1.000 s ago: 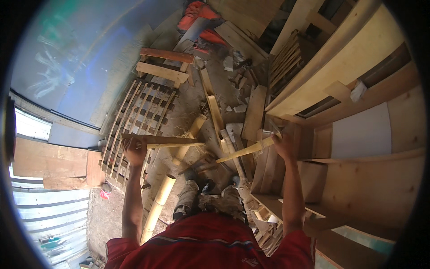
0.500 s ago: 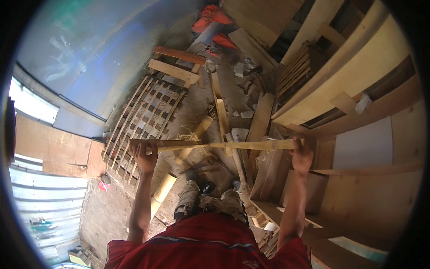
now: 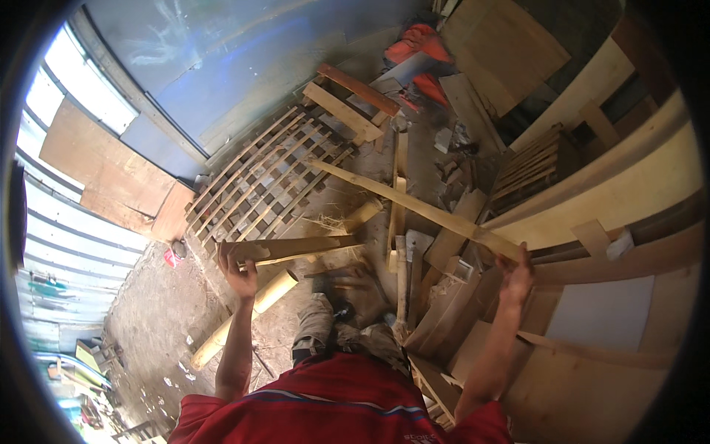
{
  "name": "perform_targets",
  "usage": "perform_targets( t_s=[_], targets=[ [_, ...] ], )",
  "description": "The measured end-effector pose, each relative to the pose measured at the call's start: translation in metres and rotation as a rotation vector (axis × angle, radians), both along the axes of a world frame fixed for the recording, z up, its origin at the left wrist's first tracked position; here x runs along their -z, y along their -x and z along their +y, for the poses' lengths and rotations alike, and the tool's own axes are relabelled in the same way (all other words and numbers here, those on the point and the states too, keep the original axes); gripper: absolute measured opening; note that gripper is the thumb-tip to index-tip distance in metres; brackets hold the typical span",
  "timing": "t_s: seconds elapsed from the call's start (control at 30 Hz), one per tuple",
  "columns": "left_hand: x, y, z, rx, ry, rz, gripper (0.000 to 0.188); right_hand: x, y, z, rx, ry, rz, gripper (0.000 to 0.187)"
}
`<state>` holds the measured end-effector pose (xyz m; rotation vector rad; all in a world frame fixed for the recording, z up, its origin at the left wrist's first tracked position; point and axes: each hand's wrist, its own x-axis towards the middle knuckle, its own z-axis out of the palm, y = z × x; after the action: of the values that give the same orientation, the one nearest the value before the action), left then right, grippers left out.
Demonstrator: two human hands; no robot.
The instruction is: The person uses a hammer and a wedge to split a long piece of wood into smaller sections. They repeatedly strike the wedge to drive it through the wood, then separate the split pieces and reposition the wood to continue splitting.
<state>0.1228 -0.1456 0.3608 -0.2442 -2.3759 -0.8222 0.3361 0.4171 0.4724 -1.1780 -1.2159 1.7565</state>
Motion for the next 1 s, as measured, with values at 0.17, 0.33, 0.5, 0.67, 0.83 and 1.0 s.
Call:
perform_targets(
  t_s=[0.17, 0.33, 0.5, 0.67, 0.83, 1.0],
  targets=[
    [0.004, 0.001, -0.007, -0.041, -0.017, -0.017, 0.036, 0.116, 0.063, -0.042, -0.153, 0.353, 0.168, 0.038],
    [-0.002, 0.023, -0.006, -0.029, -0.007, -0.047, 0.035, 0.212, 0.180, -0.137, -0.210, 0.623, 0.214, 0.042],
    [-0.013, 0.050, -0.005, -0.006, 0.056, -0.062, 0.034, 0.234, 0.317, -0.211, -0.331, 0.613, 0.221, 0.042],
    [-0.012, 0.074, -0.001, -0.020, 0.079, -0.070, 0.031, 0.263, 0.419, -0.239, -0.373, 0.606, 0.173, 0.053],
    [-0.014, 0.103, 0.000, 0.033, 0.069, -0.104, 0.035, 0.316, 0.440, -0.222, -0.552, 0.730, -0.191, 0.060],
    [-0.016, 0.124, 0.012, 0.062, 0.148, -0.100, 0.044, 0.359, 0.355, -0.202, -0.507, 0.634, -0.214, 0.059]
  ],
)
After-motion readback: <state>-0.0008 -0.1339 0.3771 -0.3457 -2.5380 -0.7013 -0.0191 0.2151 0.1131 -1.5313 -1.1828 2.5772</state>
